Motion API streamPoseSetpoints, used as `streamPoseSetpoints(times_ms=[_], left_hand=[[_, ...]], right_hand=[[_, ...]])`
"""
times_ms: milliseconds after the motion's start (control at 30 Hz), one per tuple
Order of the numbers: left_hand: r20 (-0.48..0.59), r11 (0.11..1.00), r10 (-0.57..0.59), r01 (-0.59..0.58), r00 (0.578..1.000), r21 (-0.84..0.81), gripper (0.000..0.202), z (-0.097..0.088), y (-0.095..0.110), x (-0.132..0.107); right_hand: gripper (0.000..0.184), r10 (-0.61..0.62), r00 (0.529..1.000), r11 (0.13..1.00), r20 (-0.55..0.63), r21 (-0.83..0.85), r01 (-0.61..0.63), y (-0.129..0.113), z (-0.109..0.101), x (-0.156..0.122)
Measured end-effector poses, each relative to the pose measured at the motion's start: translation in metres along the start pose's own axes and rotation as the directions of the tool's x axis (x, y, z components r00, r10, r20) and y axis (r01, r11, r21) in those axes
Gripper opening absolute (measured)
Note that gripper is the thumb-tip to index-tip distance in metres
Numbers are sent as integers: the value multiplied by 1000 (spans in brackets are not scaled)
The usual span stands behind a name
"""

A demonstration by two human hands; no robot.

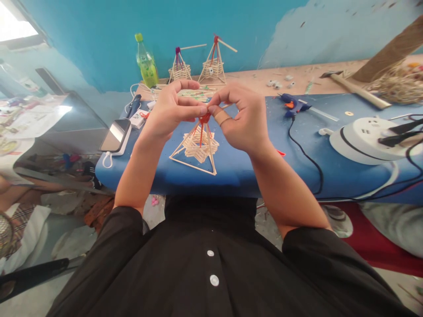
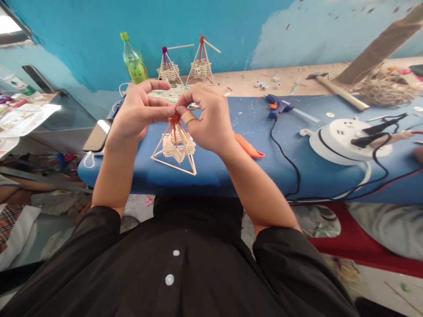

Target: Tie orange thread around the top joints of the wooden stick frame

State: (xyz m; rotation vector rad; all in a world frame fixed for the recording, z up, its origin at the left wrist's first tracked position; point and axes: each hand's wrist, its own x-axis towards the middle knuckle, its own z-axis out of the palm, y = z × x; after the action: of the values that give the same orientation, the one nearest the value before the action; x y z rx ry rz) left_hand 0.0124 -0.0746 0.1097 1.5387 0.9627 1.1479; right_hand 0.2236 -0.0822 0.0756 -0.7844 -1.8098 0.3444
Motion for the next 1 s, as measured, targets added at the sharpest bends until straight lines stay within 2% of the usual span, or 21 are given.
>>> streamPoseSetpoints(times_ms=[133, 267, 367, 467, 533, 667, 767, 1000], left_hand=[[-3, 997, 74, -74, 997, -1, 64, 4, 4, -8], [-34, 989, 149, -149, 988, -11, 65, 7, 3, -12], [-65, 986, 166, -168, 984, -22, 67, 7, -3, -12], [-87, 989, 137, -141, 987, -35, 69, 6, -11, -12], [-97, 992, 113, -119, 989, -50, 70, 4, -15, -11], [-90, 990, 102, -110, 991, -90, 67, 2, -22, -11], [-83, 986, 121, -129, 989, -107, 69, 1, -27, -9], [-154, 950, 288, -302, 945, -83, 82, 6, -46, -2]], right_hand=[[17, -10, 1000, 1000, -4, -4, 10, 0, 2, 0], [23, -25, 999, 1000, -26, 8, 25, -2, 3, 1], [29, -4, 991, 1000, -134, 19, 7, 0, 5, -4], [32, 24, 958, 999, -285, 35, -15, 3, 10, -18], [28, 23, 947, 999, -319, 41, -10, 3, 15, -29], [13, 26, 953, 997, -301, 78, -3, -6, 26, -43], [15, 33, 955, 993, -295, 115, 1, -10, 32, -41], [9, 45, 962, 992, -267, 122, -13, -7, 39, -27]])
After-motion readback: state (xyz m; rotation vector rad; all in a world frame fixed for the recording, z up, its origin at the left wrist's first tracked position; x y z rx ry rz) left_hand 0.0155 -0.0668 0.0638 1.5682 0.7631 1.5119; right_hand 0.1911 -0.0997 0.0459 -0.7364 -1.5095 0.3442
